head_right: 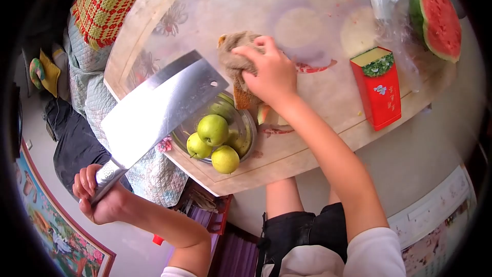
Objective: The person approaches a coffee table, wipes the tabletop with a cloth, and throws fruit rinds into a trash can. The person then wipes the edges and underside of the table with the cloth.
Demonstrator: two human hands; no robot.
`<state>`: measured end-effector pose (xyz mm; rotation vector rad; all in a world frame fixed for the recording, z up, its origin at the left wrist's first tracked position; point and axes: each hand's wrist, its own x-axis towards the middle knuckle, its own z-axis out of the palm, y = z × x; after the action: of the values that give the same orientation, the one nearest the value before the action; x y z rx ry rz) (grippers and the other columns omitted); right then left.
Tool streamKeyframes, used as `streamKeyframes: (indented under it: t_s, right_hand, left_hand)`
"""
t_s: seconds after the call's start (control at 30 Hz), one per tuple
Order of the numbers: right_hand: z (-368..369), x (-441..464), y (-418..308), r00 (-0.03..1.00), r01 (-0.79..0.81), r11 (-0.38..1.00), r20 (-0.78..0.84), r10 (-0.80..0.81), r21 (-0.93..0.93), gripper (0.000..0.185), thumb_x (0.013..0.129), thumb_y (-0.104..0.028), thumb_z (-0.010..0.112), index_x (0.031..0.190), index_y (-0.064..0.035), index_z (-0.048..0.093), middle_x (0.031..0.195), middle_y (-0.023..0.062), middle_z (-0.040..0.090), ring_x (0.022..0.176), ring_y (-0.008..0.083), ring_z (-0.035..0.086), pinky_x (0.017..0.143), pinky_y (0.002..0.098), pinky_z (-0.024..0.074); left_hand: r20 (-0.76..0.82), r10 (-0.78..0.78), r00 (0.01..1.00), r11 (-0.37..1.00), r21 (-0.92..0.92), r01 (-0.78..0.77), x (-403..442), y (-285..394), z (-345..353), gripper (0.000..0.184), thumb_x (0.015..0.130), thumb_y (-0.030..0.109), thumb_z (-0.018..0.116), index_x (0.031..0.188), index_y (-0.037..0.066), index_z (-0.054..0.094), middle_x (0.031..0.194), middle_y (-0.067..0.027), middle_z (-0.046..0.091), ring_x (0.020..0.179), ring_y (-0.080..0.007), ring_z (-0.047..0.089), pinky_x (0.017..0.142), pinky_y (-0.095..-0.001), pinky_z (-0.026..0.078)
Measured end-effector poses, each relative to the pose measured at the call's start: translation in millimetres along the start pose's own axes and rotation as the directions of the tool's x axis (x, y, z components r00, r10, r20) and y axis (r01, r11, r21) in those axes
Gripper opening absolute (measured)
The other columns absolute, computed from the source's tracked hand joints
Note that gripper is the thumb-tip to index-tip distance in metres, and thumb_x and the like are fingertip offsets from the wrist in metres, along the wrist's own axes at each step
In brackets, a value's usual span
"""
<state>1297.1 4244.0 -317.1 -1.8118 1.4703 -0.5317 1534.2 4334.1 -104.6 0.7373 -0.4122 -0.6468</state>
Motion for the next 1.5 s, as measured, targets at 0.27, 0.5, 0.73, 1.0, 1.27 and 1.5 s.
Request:
streamKeyframes:
  t_s: [0.27, 0.5, 0.73, 1.0, 1.27, 1.5]
  right_hand:
    - [-5.5, -4.0, 18.3, 0.975, -0.168, 0.956, -0.105, 0.198, 0.238, 0.04, 0.07, -0.011, 0.065, 0.107, -0.0266, 0.064, 0.11, 0.0033, 0.053, 0.054, 0.0184, 0.053, 0.059, 0.0319, 0.0472]
    - [9.8, -7.7, 31.6, 0.949, -0.154, 0.945, -0.222, 0.222, 0.287, 0.041, 0.07, -0.007, 0.064, 0.109, -0.0207, 0.063, 0.109, 0.0083, 0.053, 0.082, 0.0226, 0.059, 0.074, 0.0314, 0.0487]
    - [12.3, -16.9, 32.7, 0.891, -0.114, 0.877, -0.342, 0.298, 0.466, 0.041, 0.069, -0.002, 0.061, 0.11, -0.0077, 0.061, 0.109, 0.0129, 0.051, 0.101, 0.0272, 0.053, 0.089, 0.0338, 0.0436]
    - [7.5, -55.0, -63.4, 0.763, 0.308, 0.951, -0.593, -0.256, -0.015, 0.049, 0.065, -0.014, 0.069, 0.111, -0.0302, 0.065, 0.107, -0.0005, 0.049, 0.088, 0.0202, 0.049, 0.072, 0.0337, 0.0436]
    - [53.5, -58.0, -64.1, 0.771, 0.431, 0.877, -0.417, -0.481, -0.214, 0.038, 0.074, -0.023, 0.062, 0.106, -0.0438, 0.065, 0.104, -0.0037, 0.043, 0.072, 0.0165, 0.042, 0.057, 0.0263, 0.041]
    - [58.7, -42.6, -30.6, 0.713, 0.461, 0.827, -0.421, -0.561, -0.322, 0.035, 0.074, -0.025, 0.063, 0.103, -0.0449, 0.064, 0.106, -0.0028, 0.042, 0.076, 0.0198, 0.043, 0.058, 0.0284, 0.0433]
  left_hand:
    - [-0.623, 0.172, 0.763, 0.862, 0.47, 0.189, 27.0, -0.9, -26.4, 0.026, 0.088, 0.031, 0.062, 0.074, 0.01, 0.054, 0.091, -0.0077, 0.068, 0.083, -0.0201, 0.064, 0.063, -0.0352, 0.049]
    - [-0.927, -0.202, 0.316, 0.898, -0.047, 0.437, 7.1, -9.9, -95.4, 0.043, 0.088, 0.05, 0.054, 0.072, 0.01, 0.048, 0.064, 0.0011, 0.055, 0.067, -0.0153, 0.056, 0.075, -0.0411, 0.047]
    - [-0.964, -0.265, 0.02, 0.877, -0.232, 0.421, -30.5, -44.0, -92.1, 0.05, 0.091, 0.048, 0.051, 0.089, -0.001, 0.059, 0.084, -0.0066, 0.064, 0.088, -0.0245, 0.059, 0.097, -0.0498, 0.042]
    - [-0.913, -0.388, 0.126, 0.764, -0.243, 0.598, -48.0, -57.8, -90.8, 0.023, 0.096, 0.02, 0.044, 0.082, 0.004, 0.054, 0.072, -0.0009, 0.058, 0.078, -0.0184, 0.059, 0.095, -0.0459, 0.044]
    - [-0.885, -0.435, 0.168, 0.818, -0.31, 0.484, -68.3, -68.8, -57.6, 0.026, 0.093, 0.018, 0.045, 0.068, 0.01, 0.044, 0.062, 0.0038, 0.048, 0.065, -0.0127, 0.054, 0.096, -0.0415, 0.042]
    - [-0.903, -0.395, 0.171, 0.843, -0.282, 0.458, -73.6, -70.0, -43.1, 0.025, 0.092, 0.019, 0.048, 0.068, 0.011, 0.045, 0.063, 0.0032, 0.049, 0.07, -0.013, 0.054, 0.098, -0.0418, 0.041]
